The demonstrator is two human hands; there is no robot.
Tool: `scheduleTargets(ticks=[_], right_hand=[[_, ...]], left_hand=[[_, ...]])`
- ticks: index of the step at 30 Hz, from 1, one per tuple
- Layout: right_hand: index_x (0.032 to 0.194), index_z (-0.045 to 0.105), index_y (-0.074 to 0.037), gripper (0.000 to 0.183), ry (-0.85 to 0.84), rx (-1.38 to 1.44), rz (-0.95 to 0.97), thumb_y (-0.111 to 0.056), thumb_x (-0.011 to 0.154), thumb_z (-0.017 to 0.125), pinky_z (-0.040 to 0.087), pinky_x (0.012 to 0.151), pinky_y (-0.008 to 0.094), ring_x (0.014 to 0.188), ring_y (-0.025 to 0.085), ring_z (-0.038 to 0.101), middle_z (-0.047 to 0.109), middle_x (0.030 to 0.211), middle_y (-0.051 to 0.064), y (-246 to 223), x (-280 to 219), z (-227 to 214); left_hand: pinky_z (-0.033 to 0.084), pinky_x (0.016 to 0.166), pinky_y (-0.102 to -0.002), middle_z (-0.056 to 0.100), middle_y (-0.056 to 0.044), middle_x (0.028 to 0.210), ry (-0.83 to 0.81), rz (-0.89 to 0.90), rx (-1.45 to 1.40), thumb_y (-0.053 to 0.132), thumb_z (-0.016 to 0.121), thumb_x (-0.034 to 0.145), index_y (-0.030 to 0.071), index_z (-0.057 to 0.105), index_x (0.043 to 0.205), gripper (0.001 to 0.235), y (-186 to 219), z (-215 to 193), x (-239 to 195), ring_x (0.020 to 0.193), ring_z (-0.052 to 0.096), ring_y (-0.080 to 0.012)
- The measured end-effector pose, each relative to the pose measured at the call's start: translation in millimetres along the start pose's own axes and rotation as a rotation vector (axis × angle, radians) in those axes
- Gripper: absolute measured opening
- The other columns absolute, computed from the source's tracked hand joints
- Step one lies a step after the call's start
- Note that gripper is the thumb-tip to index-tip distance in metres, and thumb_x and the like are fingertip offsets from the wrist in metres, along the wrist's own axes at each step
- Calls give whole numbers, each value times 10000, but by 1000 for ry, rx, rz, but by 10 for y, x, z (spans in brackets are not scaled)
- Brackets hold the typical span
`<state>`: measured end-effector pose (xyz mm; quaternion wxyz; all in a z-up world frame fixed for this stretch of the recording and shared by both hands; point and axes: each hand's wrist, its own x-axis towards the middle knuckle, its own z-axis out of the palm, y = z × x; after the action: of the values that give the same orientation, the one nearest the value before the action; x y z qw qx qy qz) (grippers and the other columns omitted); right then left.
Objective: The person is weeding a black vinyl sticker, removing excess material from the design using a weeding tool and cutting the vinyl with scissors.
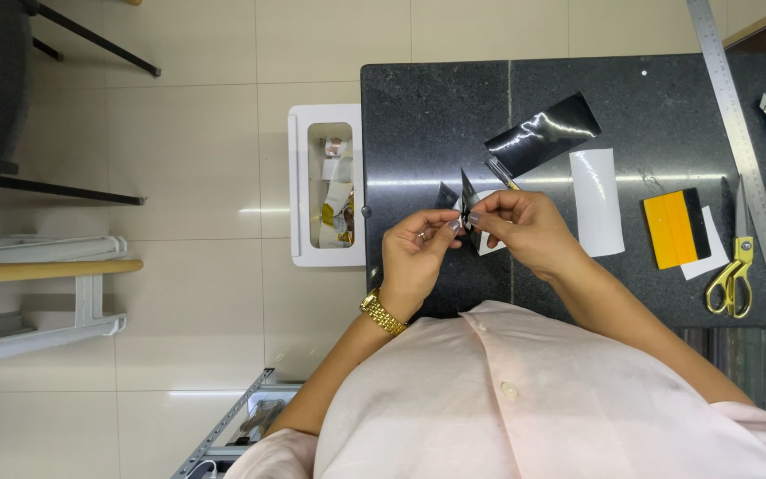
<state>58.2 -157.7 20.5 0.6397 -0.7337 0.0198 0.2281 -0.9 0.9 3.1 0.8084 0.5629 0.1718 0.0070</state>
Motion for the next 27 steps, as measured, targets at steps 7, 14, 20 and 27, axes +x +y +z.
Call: scheduleTargets(ticks=[7,14,20,27], right_hand=[[937,742,54,143,30,-22,-32,-1,817,799,499,566,171,685,57,564,659,720,75,-8,-25,22],[923,769,31,125,48,-85,-79,11,803,799,498,594,185,712,75,572,657,740,81,-39,-39,59],[907,775,17,132,45,-126,-79,-16,787,821,466,541,179,652,66,537,618,706,60,-40,-55,55],[897,780,-1,116,35,-149,-92,-29,791,816,458,510,163,618,47,521,589,684,36,-87,-53,60]], left_hand=[[631,701,-190,754,-99,860,15,38,70,-62,780,811,4,748,1012,215,-32,-14,3,807,725,-102],[633,669,-233,760,-125,841,29,86,163,-48,768,819,20,758,996,190,32,-6,-12,794,734,-126],[617,641,-209,747,-99,805,52,84,147,-62,748,808,28,763,960,177,-25,-3,-7,767,709,-92],[630,641,-214,741,-104,798,48,51,69,-74,746,811,16,765,954,171,-18,10,-23,744,703,-98]])
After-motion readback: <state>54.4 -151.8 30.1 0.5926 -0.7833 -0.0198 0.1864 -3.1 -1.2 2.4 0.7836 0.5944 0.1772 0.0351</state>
